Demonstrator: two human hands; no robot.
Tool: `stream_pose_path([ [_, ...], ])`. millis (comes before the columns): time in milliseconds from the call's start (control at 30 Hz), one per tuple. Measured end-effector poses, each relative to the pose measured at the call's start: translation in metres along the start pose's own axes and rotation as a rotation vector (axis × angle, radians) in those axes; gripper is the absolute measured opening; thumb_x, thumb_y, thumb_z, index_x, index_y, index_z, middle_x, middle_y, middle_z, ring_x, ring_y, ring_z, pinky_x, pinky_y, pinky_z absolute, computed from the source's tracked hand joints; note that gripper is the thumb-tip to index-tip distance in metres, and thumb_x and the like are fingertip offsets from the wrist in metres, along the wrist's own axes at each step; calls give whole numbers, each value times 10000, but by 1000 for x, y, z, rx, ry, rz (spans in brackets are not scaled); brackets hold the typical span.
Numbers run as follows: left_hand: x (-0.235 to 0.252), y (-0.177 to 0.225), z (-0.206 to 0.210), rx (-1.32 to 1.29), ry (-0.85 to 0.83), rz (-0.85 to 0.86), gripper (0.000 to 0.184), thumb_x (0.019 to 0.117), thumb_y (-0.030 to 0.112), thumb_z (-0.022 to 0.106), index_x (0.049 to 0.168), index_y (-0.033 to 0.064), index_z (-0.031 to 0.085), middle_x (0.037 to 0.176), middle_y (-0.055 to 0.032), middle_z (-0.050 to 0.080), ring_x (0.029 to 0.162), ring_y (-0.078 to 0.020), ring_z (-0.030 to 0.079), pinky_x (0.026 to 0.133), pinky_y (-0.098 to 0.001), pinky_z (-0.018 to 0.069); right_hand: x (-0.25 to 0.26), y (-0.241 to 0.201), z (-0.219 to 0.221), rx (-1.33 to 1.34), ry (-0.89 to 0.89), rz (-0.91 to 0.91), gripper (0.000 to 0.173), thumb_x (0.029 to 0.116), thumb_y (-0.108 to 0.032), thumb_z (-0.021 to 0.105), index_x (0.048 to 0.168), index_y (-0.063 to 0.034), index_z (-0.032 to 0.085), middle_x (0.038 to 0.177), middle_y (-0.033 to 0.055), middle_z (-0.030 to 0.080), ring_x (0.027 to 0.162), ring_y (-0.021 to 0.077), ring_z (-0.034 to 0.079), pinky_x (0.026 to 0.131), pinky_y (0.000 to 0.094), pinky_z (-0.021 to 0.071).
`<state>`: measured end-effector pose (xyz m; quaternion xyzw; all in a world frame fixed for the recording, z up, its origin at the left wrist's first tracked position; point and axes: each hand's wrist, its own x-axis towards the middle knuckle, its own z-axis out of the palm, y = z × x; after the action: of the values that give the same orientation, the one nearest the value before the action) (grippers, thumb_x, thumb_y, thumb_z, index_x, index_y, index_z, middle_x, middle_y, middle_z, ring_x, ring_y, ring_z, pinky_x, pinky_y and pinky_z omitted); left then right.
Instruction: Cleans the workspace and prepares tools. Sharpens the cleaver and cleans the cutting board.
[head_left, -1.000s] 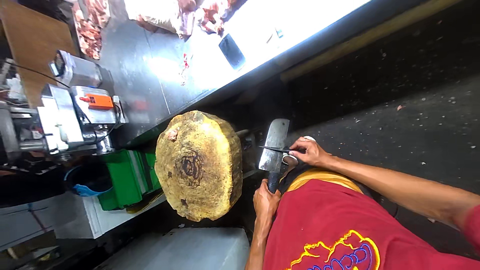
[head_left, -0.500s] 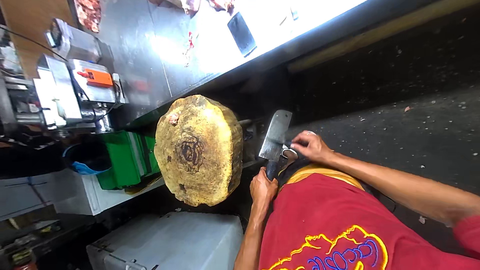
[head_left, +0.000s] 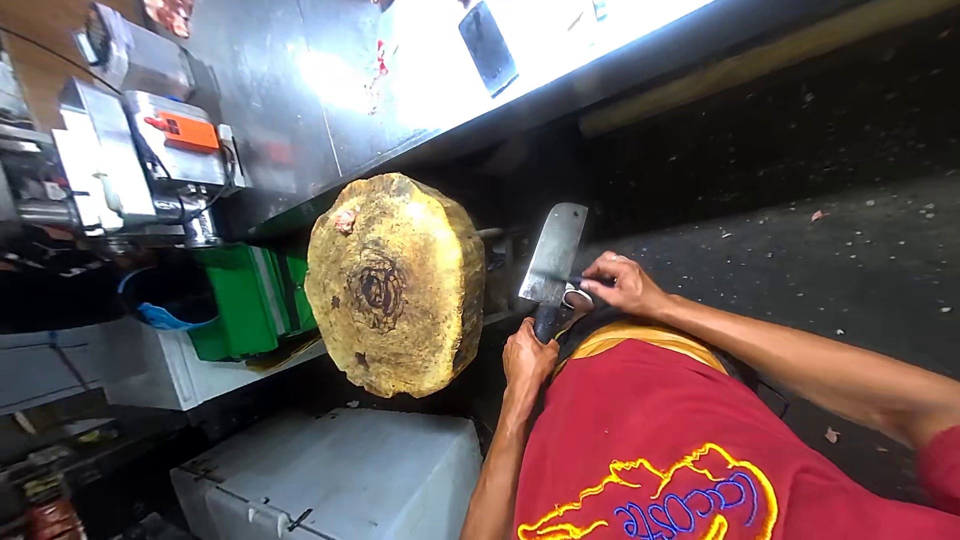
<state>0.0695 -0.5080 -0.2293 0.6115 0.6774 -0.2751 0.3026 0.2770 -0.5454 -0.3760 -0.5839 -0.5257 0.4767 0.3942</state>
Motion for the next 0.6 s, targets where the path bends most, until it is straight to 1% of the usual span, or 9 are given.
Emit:
stream_pose_path([
  [67,2,-3,-3,1,4,5,451,857,328,694,1269,148,656,1064,-101,736,1017,-272,708,888,-521,558,-5,-1,-3,1,-118,-122,268,964,-347,682,1065,-114,767,1013,66,683,950,162,657,861,366,563],
  [200,2,-5,-4,-39,-11,10,438,853,317,707,1255,148,664,1051,-96,734,1000,-262,706,879,-515,559,4,8,-6,2,39,-37,232,950,-289,707,1043,-81,757,1010,94,684,953,197,659,869,406,560],
  [300,1,-7,-1,-82,16,4,432,844,316,714,1237,142,673,1032,-91,735,979,-254,709,868,-511,564,-4,-2,-5,1,-44,-57,243,958,-312,696,1048,-95,761,1031,78,679,960,178,659,874,379,566],
  [333,1,-8,1,-91,27,9,433,843,313,715,1236,136,674,1026,-92,735,971,-254,709,863,-511,565,-2,-3,-9,4,-31,-4,244,967,-288,693,1059,-73,761,1042,104,685,975,208,663,887,405,563],
  [367,0,-9,1,-92,31,10,432,847,309,714,1239,133,672,1026,-95,734,969,-255,709,863,-513,564,4,0,-17,11,16,94,242,976,-241,693,1082,-31,752,1072,159,693,1009,273,669,920,469,554],
  [433,-2,-12,4,-107,45,5,421,841,299,720,1226,133,679,1004,-92,732,942,-253,708,846,-513,565,18,28,-24,-19,159,218,247,976,-272,707,1087,-54,736,1074,160,688,999,288,676,911,500,561],
  [467,-4,-15,7,-118,53,3,416,835,296,724,1215,132,682,987,-90,730,924,-252,707,833,-512,566,16,33,-23,-27,158,208,249,969,-287,713,1077,-65,738,1062,147,688,988,275,677,902,491,567],
  [533,-6,-21,11,-145,83,11,418,825,288,738,1208,130,687,964,-91,732,897,-252,710,814,-514,570,0,17,-16,-8,6,117,269,968,-317,691,1073,-77,749,1059,118,693,1004,234,671,926,447,563],
  [600,-9,-26,12,-164,110,25,426,827,275,753,1217,119,686,958,-104,732,889,-261,711,812,-522,569,-5,8,-16,26,-30,79,287,971,-334,673,1068,-77,759,1043,109,699,987,211,663,913,410,546],
])
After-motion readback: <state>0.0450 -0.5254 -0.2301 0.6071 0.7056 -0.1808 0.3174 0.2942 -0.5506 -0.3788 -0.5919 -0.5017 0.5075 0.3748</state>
